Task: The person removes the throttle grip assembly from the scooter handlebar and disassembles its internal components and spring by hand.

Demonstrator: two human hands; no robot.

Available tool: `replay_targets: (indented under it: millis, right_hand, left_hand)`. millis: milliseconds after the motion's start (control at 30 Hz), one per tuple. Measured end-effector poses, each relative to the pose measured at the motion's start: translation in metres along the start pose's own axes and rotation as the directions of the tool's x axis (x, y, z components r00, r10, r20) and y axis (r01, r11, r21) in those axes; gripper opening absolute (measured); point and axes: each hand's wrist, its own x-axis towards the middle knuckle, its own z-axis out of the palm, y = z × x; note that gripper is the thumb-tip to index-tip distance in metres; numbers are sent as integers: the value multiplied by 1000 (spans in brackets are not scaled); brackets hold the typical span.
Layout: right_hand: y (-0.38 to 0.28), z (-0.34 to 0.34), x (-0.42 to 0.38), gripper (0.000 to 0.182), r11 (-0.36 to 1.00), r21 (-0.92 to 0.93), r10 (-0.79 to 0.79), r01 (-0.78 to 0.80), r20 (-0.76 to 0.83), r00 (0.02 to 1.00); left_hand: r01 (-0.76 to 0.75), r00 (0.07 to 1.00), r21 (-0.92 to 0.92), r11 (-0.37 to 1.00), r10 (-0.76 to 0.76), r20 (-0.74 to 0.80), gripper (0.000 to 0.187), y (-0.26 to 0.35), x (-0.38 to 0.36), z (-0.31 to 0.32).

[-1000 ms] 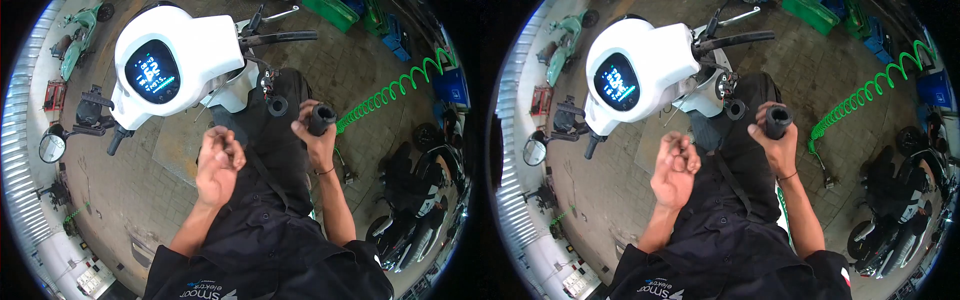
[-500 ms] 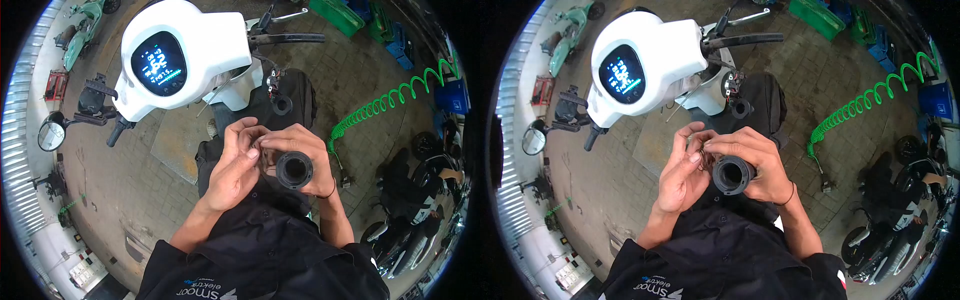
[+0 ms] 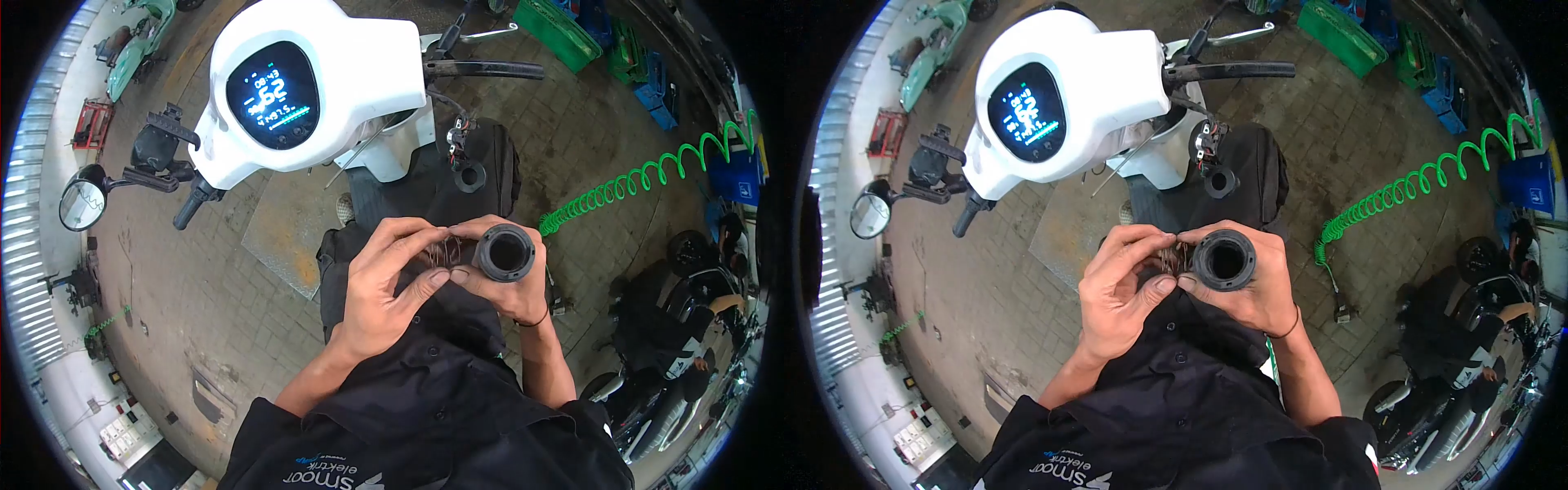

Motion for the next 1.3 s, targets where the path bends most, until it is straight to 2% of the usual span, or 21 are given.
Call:
replay_targets:
  millis: [133,200,267,333,367,500,567,667,800,867,933,1000,1067,1100,1167,1233,1300]
  right_hand:
    - [-7,0,-1,43,988,54,145,-146,13,989]
    - [0,3,-2,42,991,64,117,-117,5,993]
    - [2,6,1,40,994,73,87,-87,-1,996]
    - [2,8,3,39,984,-111,-136,137,17,991]
    - [1,8,2,38,983,-110,-147,150,33,989]
    - [9,10,-1,37,987,-109,-114,116,19,993]
    - [14,9,-1,36,997,-71,-19,21,35,999]
    - [18,10,-3,36,997,-56,50,-49,22,999]
    - [21,13,-2,35,997,-60,52,-52,-3,999]
    - [24,11,-6,31,991,-109,66,-79,-118,991]
    - [40,10,-8,31,992,-51,93,-117,-341,936]
    - [67,2,4,43,994,-106,-22,-32,-477,878]
    - [66,-8,16,49,923,252,373,-292,-391,842]
    - [73,-12,19,49,925,252,367,-285,-396,842]
    - [97,-16,21,54,852,434,418,-292,-231,879]
    - [99,-15,20,53,853,441,403,-279,-217,889]
    - [97,-13,18,53,852,450,389,-269,-197,900]
  left_hand:
    - [-92,994,104,990,85,71,37,0,1,-7]
    - [-127,989,132,983,116,92,36,-2,0,-7]
    - [129,992,-84,988,-130,-2,34,-3,-4,-5]
    - [183,982,-124,975,-186,-14,32,-7,-7,-4]
    - [236,970,-165,958,-243,-19,30,-10,-9,-2]
    - [190,980,-248,950,-198,-9,31,-20,-13,0]
    - [299,954,-386,873,-288,86,34,-25,-14,-2]
    - [348,936,-403,846,-333,110,36,-36,-16,-4]
    - [423,898,-455,784,-429,96,32,-36,-14,-2]
    - [345,928,-435,832,-372,26,26,-38,-11,-1]
    - [342,928,-405,848,-374,2,25,-43,-9,-6]
    - [339,927,-376,862,-374,-21,27,-55,-9,-15]
    - [323,939,-497,806,-337,63,32,-68,-6,-24]
    - [343,930,-447,826,-367,36,39,-65,-2,-21]
    - [367,920,-437,821,-389,42,35,-63,3,-20]
    - [392,909,-429,814,-416,40,33,-65,7,-18]
    - [416,906,-220,882,-423,12,28,-70,13,-15]
